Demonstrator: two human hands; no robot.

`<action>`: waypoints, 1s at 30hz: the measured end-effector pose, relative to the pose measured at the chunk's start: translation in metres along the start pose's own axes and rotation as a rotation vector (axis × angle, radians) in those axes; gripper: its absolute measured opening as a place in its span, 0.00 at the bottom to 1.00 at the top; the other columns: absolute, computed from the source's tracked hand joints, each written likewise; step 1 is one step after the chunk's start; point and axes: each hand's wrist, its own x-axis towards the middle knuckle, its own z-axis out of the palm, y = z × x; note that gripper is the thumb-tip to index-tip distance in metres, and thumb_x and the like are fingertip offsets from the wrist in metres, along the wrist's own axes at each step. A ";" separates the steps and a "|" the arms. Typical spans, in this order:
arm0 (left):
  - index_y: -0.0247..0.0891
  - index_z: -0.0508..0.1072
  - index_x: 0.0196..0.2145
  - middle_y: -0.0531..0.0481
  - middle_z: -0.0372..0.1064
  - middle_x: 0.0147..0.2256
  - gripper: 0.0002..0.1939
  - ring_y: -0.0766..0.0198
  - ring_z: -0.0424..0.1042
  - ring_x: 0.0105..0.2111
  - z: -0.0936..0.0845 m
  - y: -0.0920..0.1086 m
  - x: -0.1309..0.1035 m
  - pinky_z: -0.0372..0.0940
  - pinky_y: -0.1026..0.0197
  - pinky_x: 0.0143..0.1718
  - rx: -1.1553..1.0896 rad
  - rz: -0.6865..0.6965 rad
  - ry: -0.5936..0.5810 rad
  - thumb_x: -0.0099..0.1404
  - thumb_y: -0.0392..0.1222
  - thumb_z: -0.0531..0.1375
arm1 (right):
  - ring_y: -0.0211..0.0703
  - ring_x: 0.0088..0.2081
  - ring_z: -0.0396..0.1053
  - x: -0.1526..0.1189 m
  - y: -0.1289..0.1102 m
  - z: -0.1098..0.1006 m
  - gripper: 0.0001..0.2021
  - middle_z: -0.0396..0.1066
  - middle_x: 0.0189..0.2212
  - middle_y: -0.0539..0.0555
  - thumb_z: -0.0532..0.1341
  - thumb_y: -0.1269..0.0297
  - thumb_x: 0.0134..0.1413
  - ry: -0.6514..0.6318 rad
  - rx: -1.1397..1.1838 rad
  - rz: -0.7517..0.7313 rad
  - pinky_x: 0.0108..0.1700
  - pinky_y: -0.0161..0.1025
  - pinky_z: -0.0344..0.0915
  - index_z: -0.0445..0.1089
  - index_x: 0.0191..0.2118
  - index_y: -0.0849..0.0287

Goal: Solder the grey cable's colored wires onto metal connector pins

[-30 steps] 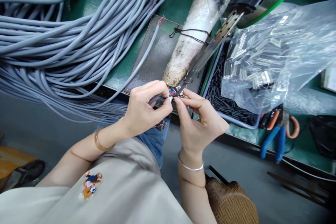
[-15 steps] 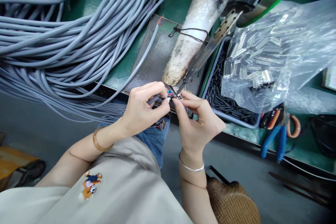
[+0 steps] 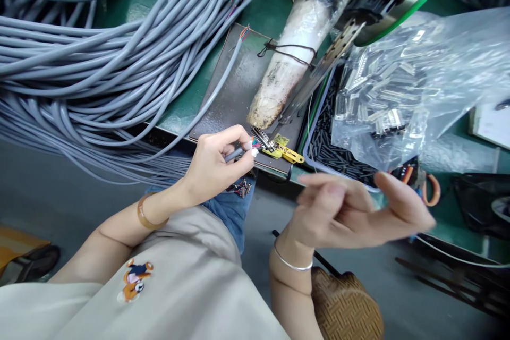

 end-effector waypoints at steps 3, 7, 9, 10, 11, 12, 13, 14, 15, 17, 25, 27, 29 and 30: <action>0.37 0.69 0.29 0.53 0.72 0.28 0.05 0.77 0.48 0.18 0.000 -0.001 -0.001 0.45 0.66 0.20 0.000 -0.006 -0.003 0.61 0.32 0.62 | 0.51 0.47 0.81 0.001 -0.007 0.008 0.10 0.80 0.47 0.57 0.68 0.54 0.60 0.004 -0.026 -0.013 0.44 0.45 0.81 0.72 0.39 0.54; 0.37 0.68 0.29 0.54 0.71 0.27 0.05 0.77 0.49 0.18 0.002 -0.001 0.001 0.47 0.67 0.20 0.008 0.014 -0.008 0.61 0.32 0.61 | 0.46 0.47 0.81 0.002 -0.009 0.016 0.03 0.81 0.46 0.54 0.66 0.64 0.62 0.073 -0.052 -0.107 0.47 0.44 0.80 0.72 0.39 0.54; 0.37 0.68 0.29 0.55 0.69 0.27 0.05 0.77 0.50 0.19 0.003 0.001 0.003 0.47 0.67 0.20 0.022 0.046 0.001 0.61 0.31 0.61 | 0.44 0.46 0.82 0.003 -0.007 0.017 0.03 0.82 0.45 0.53 0.65 0.70 0.62 0.101 -0.047 -0.173 0.47 0.41 0.79 0.72 0.40 0.54; 0.37 0.68 0.29 0.56 0.67 0.26 0.05 0.77 0.51 0.19 0.004 0.002 0.004 0.48 0.67 0.20 0.028 0.065 0.008 0.61 0.31 0.61 | 0.43 0.46 0.82 0.004 -0.007 0.017 0.05 0.82 0.45 0.53 0.65 0.71 0.62 0.104 -0.046 -0.196 0.47 0.41 0.79 0.72 0.40 0.54; 0.37 0.67 0.29 0.57 0.66 0.25 0.06 0.77 0.51 0.19 0.004 0.003 0.005 0.48 0.67 0.21 0.034 0.085 0.016 0.61 0.31 0.61 | 0.43 0.46 0.82 0.006 -0.006 0.017 0.05 0.82 0.45 0.52 0.66 0.72 0.61 0.106 -0.048 -0.212 0.47 0.40 0.79 0.72 0.40 0.54; 0.37 0.67 0.29 0.58 0.64 0.24 0.06 0.76 0.52 0.19 0.004 0.004 0.006 0.48 0.67 0.21 0.039 0.104 0.025 0.61 0.31 0.61 | 0.43 0.45 0.82 0.007 -0.006 0.017 0.06 0.82 0.46 0.52 0.66 0.72 0.61 0.108 -0.053 -0.221 0.47 0.40 0.79 0.72 0.41 0.54; 0.37 0.67 0.29 0.58 0.63 0.24 0.06 0.76 0.52 0.19 0.004 0.006 0.007 0.49 0.68 0.21 0.044 0.123 0.032 0.61 0.30 0.61 | 0.42 0.45 0.82 0.009 -0.007 0.017 0.06 0.82 0.45 0.52 0.66 0.73 0.60 0.115 -0.060 -0.230 0.46 0.39 0.79 0.73 0.41 0.54; 0.37 0.67 0.29 0.59 0.63 0.24 0.07 0.76 0.52 0.20 0.003 0.007 0.008 0.49 0.68 0.21 0.049 0.141 0.038 0.61 0.30 0.61 | 0.42 0.45 0.82 0.011 -0.008 0.017 0.07 0.82 0.45 0.52 0.67 0.73 0.60 0.122 -0.066 -0.239 0.46 0.39 0.78 0.73 0.41 0.55; 0.37 0.67 0.29 0.59 0.63 0.24 0.07 0.76 0.53 0.20 0.003 0.008 0.009 0.50 0.68 0.22 0.056 0.157 0.041 0.61 0.29 0.61 | 0.41 0.45 0.82 0.013 -0.009 0.017 0.08 0.82 0.45 0.52 0.67 0.74 0.59 0.126 -0.072 -0.248 0.47 0.38 0.78 0.73 0.41 0.55; 0.36 0.67 0.29 0.59 0.62 0.24 0.08 0.76 0.53 0.21 0.003 0.010 0.010 0.50 0.68 0.23 0.073 0.174 0.041 0.61 0.28 0.62 | 0.41 0.45 0.81 0.016 -0.011 0.016 0.09 0.82 0.45 0.51 0.68 0.75 0.58 0.131 -0.083 -0.261 0.48 0.37 0.78 0.74 0.41 0.55; 0.36 0.67 0.28 0.59 0.63 0.24 0.08 0.76 0.51 0.20 -0.002 0.012 0.010 0.50 0.67 0.23 0.082 0.126 0.011 0.61 0.28 0.62 | 0.42 0.45 0.82 0.014 -0.013 0.017 0.08 0.82 0.48 0.53 0.68 0.74 0.58 0.111 -0.079 -0.272 0.48 0.37 0.79 0.72 0.40 0.55; 0.36 0.67 0.28 0.57 0.66 0.26 0.07 0.77 0.51 0.20 -0.003 0.011 0.008 0.50 0.67 0.22 0.091 0.105 -0.002 0.61 0.29 0.62 | 0.41 0.44 0.82 0.012 -0.012 0.016 0.08 0.82 0.48 0.54 0.68 0.74 0.58 0.093 -0.087 -0.275 0.47 0.36 0.78 0.71 0.39 0.55; 0.36 0.67 0.28 0.55 0.70 0.28 0.07 0.77 0.51 0.20 -0.003 0.010 0.007 0.50 0.67 0.22 0.102 0.094 -0.015 0.61 0.30 0.62 | 0.40 0.43 0.82 0.011 -0.012 0.016 0.07 0.82 0.47 0.53 0.67 0.74 0.59 0.079 -0.099 -0.278 0.46 0.35 0.78 0.71 0.39 0.55; 0.36 0.67 0.28 0.55 0.71 0.28 0.06 0.76 0.51 0.20 -0.003 0.010 0.006 0.50 0.67 0.22 0.107 0.093 -0.020 0.61 0.30 0.61 | 0.40 0.43 0.82 0.011 -0.011 0.016 0.07 0.82 0.46 0.53 0.67 0.74 0.59 0.078 -0.106 -0.278 0.46 0.36 0.78 0.71 0.39 0.55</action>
